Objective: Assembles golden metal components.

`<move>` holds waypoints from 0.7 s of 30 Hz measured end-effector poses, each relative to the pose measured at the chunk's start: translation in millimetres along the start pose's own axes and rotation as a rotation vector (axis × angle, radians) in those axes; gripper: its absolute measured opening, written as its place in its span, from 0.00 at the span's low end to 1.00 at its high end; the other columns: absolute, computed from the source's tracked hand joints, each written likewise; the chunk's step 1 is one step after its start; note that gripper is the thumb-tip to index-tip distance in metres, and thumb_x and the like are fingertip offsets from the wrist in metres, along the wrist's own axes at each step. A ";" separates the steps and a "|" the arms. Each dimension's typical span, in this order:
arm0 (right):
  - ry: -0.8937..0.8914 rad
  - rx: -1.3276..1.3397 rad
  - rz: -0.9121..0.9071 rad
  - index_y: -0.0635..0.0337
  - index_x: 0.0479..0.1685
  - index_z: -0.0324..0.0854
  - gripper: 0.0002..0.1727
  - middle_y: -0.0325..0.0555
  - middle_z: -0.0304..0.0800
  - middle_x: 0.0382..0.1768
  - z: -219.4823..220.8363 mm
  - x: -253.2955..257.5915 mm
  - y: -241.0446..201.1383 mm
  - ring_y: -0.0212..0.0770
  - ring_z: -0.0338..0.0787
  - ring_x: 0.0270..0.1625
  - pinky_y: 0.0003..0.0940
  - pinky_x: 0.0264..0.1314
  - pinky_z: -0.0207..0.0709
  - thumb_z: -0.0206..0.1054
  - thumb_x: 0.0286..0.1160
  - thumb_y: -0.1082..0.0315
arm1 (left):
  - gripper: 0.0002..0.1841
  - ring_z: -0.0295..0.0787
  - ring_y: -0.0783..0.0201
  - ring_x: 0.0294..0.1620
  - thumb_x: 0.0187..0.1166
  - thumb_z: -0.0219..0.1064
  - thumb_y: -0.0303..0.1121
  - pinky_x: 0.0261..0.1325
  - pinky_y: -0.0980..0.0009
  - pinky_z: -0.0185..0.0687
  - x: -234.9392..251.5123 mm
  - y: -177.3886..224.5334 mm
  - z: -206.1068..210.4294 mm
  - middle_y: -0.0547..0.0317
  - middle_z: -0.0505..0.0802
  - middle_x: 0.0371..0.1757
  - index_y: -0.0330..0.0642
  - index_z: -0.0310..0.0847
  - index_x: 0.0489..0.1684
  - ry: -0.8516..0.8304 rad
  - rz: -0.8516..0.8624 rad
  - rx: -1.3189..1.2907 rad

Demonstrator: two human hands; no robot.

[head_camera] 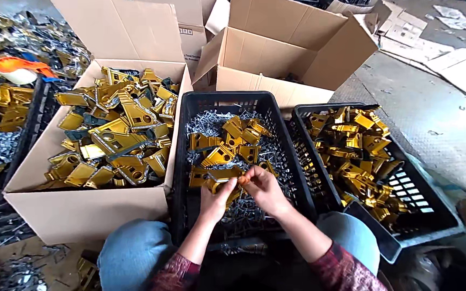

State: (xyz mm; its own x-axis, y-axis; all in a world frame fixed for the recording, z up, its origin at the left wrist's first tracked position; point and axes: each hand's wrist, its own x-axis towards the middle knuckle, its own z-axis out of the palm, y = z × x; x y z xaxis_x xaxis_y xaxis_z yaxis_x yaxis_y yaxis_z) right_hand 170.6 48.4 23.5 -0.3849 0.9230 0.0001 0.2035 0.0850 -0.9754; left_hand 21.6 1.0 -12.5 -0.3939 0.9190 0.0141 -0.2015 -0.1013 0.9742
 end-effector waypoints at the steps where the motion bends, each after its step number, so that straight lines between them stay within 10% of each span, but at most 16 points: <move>1: -0.072 0.008 0.015 0.60 0.34 0.80 0.08 0.36 0.84 0.27 -11.1 6.0 -4.6 0.27 0.84 0.30 0.26 0.38 0.80 0.65 0.81 0.67 | 0.23 0.93 0.69 0.47 0.70 0.73 0.38 0.57 0.68 0.90 4.0 0.4 -1.3 0.60 0.94 0.43 0.31 0.77 0.58 0.017 -0.022 -0.063; 5: -0.071 -0.397 0.067 0.63 0.38 0.86 0.12 0.44 0.85 0.26 -51.4 26.3 23.5 0.37 0.83 0.29 0.39 0.37 0.79 0.69 0.81 0.62 | 0.16 0.93 0.61 0.40 0.90 0.50 0.38 0.44 0.64 0.91 18.3 13.7 -18.9 0.51 0.93 0.45 0.36 0.73 0.63 0.143 -0.195 -0.222; 9: -0.264 -0.881 0.403 0.61 0.61 0.87 0.17 0.62 0.89 0.61 -37.5 36.8 72.4 0.64 0.87 0.66 0.69 0.68 0.76 0.62 0.83 0.62 | 0.14 0.91 0.61 0.50 0.85 0.54 0.33 0.54 0.63 0.88 17.0 25.6 -24.4 0.50 0.91 0.52 0.38 0.74 0.62 0.123 -0.227 -0.279; 13: -0.446 -1.018 0.494 0.53 0.69 0.85 0.20 0.62 0.87 0.67 5.7 54.6 78.2 0.64 0.85 0.71 0.69 0.69 0.76 0.56 0.86 0.64 | 0.21 0.90 0.59 0.60 0.69 0.51 0.25 0.61 0.63 0.85 11.3 27.5 -22.7 0.46 0.89 0.67 0.39 0.75 0.63 -0.033 -0.265 -0.426; 16: -0.201 -1.006 0.468 0.52 0.78 0.79 0.26 0.63 0.85 0.70 8.5 72.8 80.3 0.67 0.85 0.70 0.69 0.66 0.78 0.56 0.81 0.75 | 0.22 0.90 0.58 0.58 0.62 0.52 0.24 0.59 0.63 0.85 10.4 30.4 -25.8 0.45 0.90 0.62 0.37 0.76 0.58 -0.050 -0.269 -0.472; 21: -0.043 -0.925 0.448 0.58 0.60 0.89 0.15 0.63 0.90 0.60 -17.5 103.4 79.4 0.67 0.89 0.63 0.71 0.61 0.79 0.63 0.82 0.67 | 0.16 0.93 0.62 0.52 0.57 0.59 0.20 0.57 0.63 0.88 0.7 44.5 -47.6 0.53 0.94 0.49 0.40 0.81 0.44 -0.065 -0.133 -0.501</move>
State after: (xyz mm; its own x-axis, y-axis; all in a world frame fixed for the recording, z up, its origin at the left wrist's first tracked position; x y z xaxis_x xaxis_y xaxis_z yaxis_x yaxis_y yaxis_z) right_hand 162.8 157.2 -50.1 -0.1311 0.9283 -0.3480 0.9430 0.0085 -0.3326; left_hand -30.3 -21.1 20.2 -0.2823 0.9565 -0.0734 -0.6568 -0.1369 0.7416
